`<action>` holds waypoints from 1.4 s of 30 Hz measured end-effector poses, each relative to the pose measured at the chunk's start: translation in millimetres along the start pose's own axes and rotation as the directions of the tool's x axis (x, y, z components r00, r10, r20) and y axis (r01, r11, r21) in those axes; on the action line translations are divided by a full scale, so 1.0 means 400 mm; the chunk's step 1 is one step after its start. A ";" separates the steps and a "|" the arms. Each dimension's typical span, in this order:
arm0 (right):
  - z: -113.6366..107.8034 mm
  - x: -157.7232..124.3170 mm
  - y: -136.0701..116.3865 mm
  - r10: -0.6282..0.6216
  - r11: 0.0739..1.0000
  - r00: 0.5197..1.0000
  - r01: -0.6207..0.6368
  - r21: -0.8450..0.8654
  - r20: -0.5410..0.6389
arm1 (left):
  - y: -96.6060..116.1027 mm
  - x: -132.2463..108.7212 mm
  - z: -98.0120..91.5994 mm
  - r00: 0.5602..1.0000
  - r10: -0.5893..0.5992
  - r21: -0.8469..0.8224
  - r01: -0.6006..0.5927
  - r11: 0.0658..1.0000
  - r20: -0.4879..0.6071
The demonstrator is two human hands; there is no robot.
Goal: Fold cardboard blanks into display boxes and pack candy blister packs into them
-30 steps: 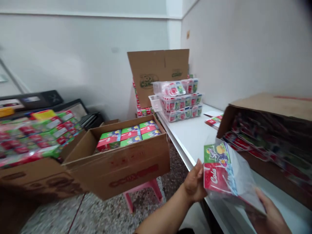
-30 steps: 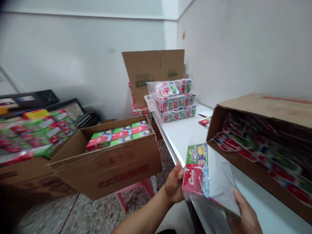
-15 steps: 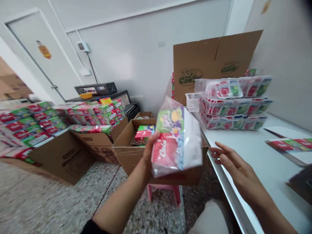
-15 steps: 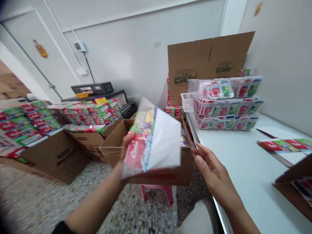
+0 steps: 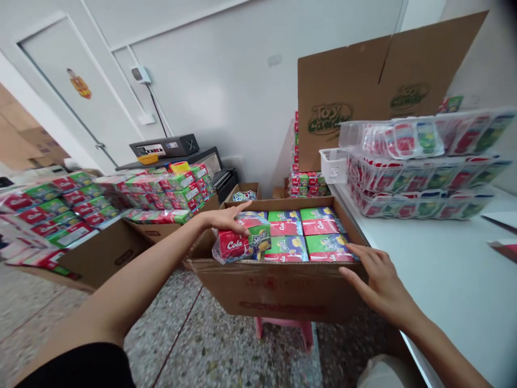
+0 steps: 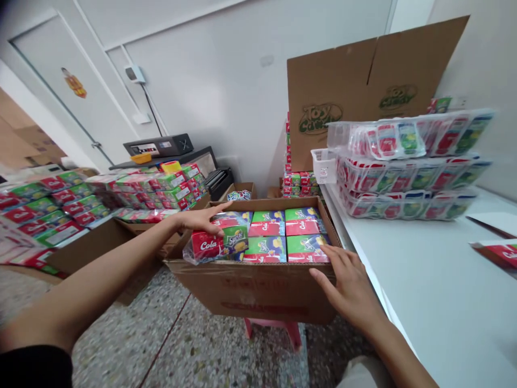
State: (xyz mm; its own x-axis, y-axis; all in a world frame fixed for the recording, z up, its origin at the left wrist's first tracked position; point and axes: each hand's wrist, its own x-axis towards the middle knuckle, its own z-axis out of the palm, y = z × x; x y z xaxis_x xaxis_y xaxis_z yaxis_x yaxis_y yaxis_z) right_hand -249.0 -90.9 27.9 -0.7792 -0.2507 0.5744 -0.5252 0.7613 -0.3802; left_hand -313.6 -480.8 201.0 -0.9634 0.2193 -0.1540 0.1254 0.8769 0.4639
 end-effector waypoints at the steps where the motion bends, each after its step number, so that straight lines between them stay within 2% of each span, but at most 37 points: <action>1: 0.003 0.002 0.002 -0.002 1.000 1.000 0.002 -0.006 0.002 | -0.002 0.014 0.000 1.000 0.010 0.026 -0.010 1.000 0.027; 4: 0.010 0.005 0.010 -0.011 1.000 1.000 0.010 -0.026 -0.009 | -0.006 0.047 -0.008 0.994 0.024 0.175 -0.043 0.984 0.108; 7: 0.015 0.005 0.014 -0.022 0.999 1.000 0.022 -0.027 -0.019 | -0.018 0.054 -0.002 0.991 0.052 0.265 -0.083 0.961 0.122; 12: 0.015 0.002 0.011 -0.022 0.999 0.999 0.022 -0.027 -0.027 | -0.065 0.014 0.032 0.981 0.099 0.223 -0.135 0.966 0.166; 15: 0.016 -0.001 0.011 -0.020 0.999 0.999 0.018 -0.034 -0.035 | -0.081 -0.002 0.025 0.977 0.095 0.180 -0.130 0.975 0.191; 17: 0.018 -0.003 0.013 -0.027 0.999 0.999 0.025 -0.039 -0.036 | -0.081 0.000 0.003 0.981 0.056 0.163 -0.087 0.983 0.185; 20: 0.022 -0.004 0.018 -0.048 0.998 0.998 0.046 -0.043 -0.039 | -0.076 0.015 -0.041 0.993 -0.006 0.114 -0.008 0.993 0.116; 23: 0.023 -0.005 0.020 -0.060 0.997 0.997 0.058 -0.047 -0.050 | -0.074 0.023 -0.073 0.989 -0.098 -0.127 0.112 0.986 0.110; 25: 0.023 -0.005 0.019 -0.067 0.997 0.996 0.064 -0.048 -0.053 | -0.072 0.020 -0.079 0.962 -0.176 -0.370 0.244 0.896 0.209; 27: 0.022 -0.005 0.017 -0.074 0.996 0.996 0.072 -0.046 -0.054 | -0.066 0.014 -0.069 0.915 -0.224 -0.523 0.379 0.763 0.336; 28: 0.021 -0.005 0.016 -0.076 0.996 0.995 0.073 -0.046 -0.058 | -0.062 0.013 -0.061 0.890 -0.234 -0.551 0.431 0.715 0.392; 30: 0.020 -0.004 0.013 -0.080 0.996 0.995 0.077 -0.044 -0.066 | -0.053 0.016 -0.039 0.860 -0.249 -0.546 0.481 0.686 0.445; 33: 0.020 0.000 0.010 -0.092 0.995 0.993 0.088 -0.049 -0.069 | -0.045 0.038 -0.012 0.865 -0.224 -0.464 0.440 0.769 0.449; 37: 0.028 -0.002 0.018 -0.122 0.990 0.991 0.117 -0.083 -0.062 | -0.046 0.070 -0.006 0.871 -0.103 -0.191 0.219 0.957 0.480; 39: 0.030 -0.012 0.025 -0.130 0.988 0.990 0.124 -0.094 -0.057 | -0.046 0.077 -0.008 0.859 -0.053 -0.077 0.107 0.991 0.510; 42: 0.011 -0.016 0.015 -0.107 0.986 0.993 0.101 -0.135 -0.041 | -0.042 0.075 -0.010 0.842 -0.028 -0.033 0.054 0.998 0.539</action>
State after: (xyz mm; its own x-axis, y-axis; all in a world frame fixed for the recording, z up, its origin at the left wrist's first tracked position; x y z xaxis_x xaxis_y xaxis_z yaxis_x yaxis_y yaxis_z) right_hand -248.8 -87.4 18.8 -0.7039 -0.3060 0.6410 -0.5499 0.8060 -0.2190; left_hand -345.7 -490.7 192.1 -0.6871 0.3906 -0.6126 0.0652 0.8729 0.4835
